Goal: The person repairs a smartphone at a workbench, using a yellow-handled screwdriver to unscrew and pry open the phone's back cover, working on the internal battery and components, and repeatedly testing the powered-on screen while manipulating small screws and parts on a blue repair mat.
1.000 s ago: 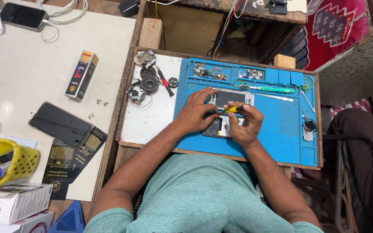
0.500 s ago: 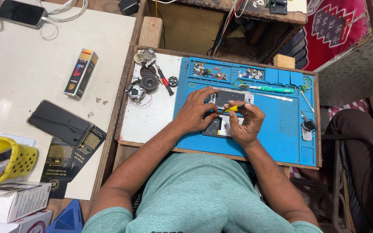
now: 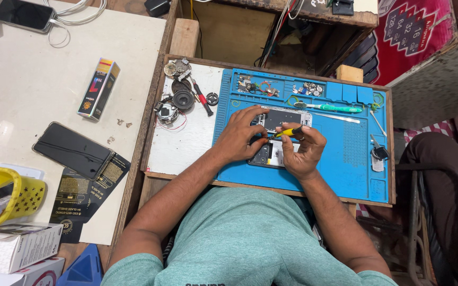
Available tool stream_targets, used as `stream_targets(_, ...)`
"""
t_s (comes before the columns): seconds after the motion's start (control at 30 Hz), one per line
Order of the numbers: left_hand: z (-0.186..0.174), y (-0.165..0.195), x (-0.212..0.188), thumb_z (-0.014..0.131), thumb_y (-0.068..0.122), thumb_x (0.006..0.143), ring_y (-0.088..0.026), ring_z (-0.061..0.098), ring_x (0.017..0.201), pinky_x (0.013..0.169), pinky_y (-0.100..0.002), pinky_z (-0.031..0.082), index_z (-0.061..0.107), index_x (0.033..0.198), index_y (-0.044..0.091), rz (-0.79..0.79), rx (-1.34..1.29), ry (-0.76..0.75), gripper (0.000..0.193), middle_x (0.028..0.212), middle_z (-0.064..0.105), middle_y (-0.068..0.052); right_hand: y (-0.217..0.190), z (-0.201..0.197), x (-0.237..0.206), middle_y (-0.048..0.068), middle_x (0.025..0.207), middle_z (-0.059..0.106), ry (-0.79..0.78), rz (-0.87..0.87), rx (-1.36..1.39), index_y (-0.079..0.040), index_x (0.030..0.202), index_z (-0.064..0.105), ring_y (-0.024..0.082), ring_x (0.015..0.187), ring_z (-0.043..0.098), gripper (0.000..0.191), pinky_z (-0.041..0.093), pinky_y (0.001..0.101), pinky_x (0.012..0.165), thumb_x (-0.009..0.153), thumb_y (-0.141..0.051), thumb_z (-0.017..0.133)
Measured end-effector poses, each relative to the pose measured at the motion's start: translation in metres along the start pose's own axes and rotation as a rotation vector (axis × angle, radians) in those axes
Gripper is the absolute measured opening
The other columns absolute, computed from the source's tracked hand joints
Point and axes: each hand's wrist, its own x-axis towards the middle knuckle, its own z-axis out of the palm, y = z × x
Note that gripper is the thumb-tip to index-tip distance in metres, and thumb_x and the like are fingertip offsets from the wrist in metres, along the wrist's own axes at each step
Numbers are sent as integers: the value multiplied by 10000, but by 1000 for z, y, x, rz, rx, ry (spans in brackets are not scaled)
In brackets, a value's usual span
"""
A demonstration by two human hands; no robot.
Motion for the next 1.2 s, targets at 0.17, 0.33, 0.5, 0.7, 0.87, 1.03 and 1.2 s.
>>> stream_targets(0.17, -1, 1, 1, 831, 200, 798, -310, 375, 1474, 1197, -516, 302, 773, 891, 119, -1, 8, 2, 136, 1496, 508, -107, 1, 0, 1, 206, 1237, 632, 2, -4, 3, -142, 1392, 285, 280, 1141, 721, 518, 663, 366, 954, 1038, 42, 616)
stream_targets(0.33, 1, -1, 0, 834, 219, 809, -309, 378, 1474, 1198, -514, 304, 774, 914, 122, -1, 5, 3, 156, 1496, 508, -108, 1, 0, -1, 211, 1240, 629, 21, 4, 8, -143, 1393, 279, 280, 1135, 720, 530, 658, 364, 944, 1035, 64, 608)
stream_targets(0.5, 9, -2, -5, 829, 223, 816, -321, 374, 1465, 1192, -519, 299, 778, 918, 127, -6, -13, 0, 149, 1490, 503, -113, -1, -3, -8, 223, 1227, 640, 107, 44, 26, -145, 1420, 279, 288, 1115, 729, 554, 650, 366, 929, 1038, 73, 616)
stream_targets(0.7, 14, -6, -16, 804, 196, 871, -333, 431, 1466, 1194, -497, 340, 764, 978, 122, 22, -68, 107, 136, 1497, 552, -105, -1, -40, -9, 199, 1218, 655, 298, 120, 44, -174, 1490, 271, 270, 1089, 713, 518, 662, 376, 979, 1152, 3, 621)
stream_targets(0.87, 28, -8, -8, 801, 184, 888, -341, 557, 1345, 1123, -469, 442, 771, 1009, 117, -52, -148, 205, 142, 1453, 595, -123, 4, -97, -45, 163, 1179, 654, 394, 241, 37, -170, 1523, 255, 219, 1014, 705, 521, 639, 357, 945, 1223, -56, 664)
stream_targets(1.03, 42, 3, 21, 813, 195, 940, -315, 584, 1341, 1130, -464, 455, 775, 1028, 114, -165, -228, 272, 125, 1426, 611, -106, 29, -146, -71, 166, 1163, 644, 530, 272, 40, -163, 1536, 253, 213, 1062, 657, 551, 646, 379, 940, 1207, -63, 683)
stream_targets(1.2, 58, 28, 49, 839, 192, 893, -314, 570, 1302, 1099, -471, 414, 785, 984, 131, -95, -105, 156, 122, 1395, 627, -94, 37, -163, -70, 160, 1179, 652, 437, 307, 88, -168, 1544, 247, 209, 1039, 694, 553, 661, 379, 956, 1210, -55, 673)
